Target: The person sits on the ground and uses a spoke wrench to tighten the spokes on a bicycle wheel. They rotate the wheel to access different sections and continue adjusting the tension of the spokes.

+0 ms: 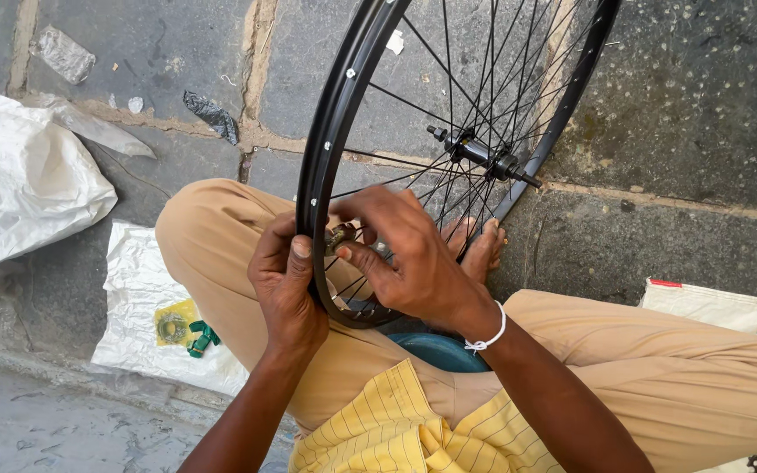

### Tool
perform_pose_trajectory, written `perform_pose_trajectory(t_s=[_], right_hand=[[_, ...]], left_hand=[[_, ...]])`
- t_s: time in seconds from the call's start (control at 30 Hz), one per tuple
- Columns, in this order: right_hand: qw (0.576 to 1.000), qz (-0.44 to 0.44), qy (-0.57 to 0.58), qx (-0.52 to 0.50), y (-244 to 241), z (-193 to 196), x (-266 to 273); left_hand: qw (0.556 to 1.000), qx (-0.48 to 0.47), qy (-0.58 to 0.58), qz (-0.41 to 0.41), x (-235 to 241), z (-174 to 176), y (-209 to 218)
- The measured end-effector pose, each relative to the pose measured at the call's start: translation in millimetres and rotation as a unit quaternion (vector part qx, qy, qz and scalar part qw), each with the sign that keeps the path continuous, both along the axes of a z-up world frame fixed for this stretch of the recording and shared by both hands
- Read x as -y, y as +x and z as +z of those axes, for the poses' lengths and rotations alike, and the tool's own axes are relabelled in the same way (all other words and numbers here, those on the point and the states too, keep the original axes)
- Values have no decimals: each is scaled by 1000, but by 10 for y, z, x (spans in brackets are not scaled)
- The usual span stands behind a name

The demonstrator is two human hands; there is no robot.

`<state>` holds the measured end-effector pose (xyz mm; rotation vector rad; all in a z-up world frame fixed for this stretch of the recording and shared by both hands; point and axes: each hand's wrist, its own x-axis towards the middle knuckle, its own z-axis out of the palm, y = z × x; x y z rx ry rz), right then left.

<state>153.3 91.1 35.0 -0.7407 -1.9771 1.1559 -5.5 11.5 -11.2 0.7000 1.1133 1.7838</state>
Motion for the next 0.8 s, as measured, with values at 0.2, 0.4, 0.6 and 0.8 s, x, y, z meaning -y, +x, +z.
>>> perform_pose_trajectory(t_s=[0.2,0.4,0.6,0.8], right_hand=[[977,-102,153,109,-213,-113,62],[970,30,-163,-176,35,4,11],[998,-38,-23,39,-122,-63,104],[996,-87,-7,-23,-67,-133,150]], left_hand=[[1000,-4,7,3,-3,30,43],[1000,15,-1,18,5,-20,5],[1000,-11,-19,1,1,33,48],[1000,-5,3,7,11,3,64]])
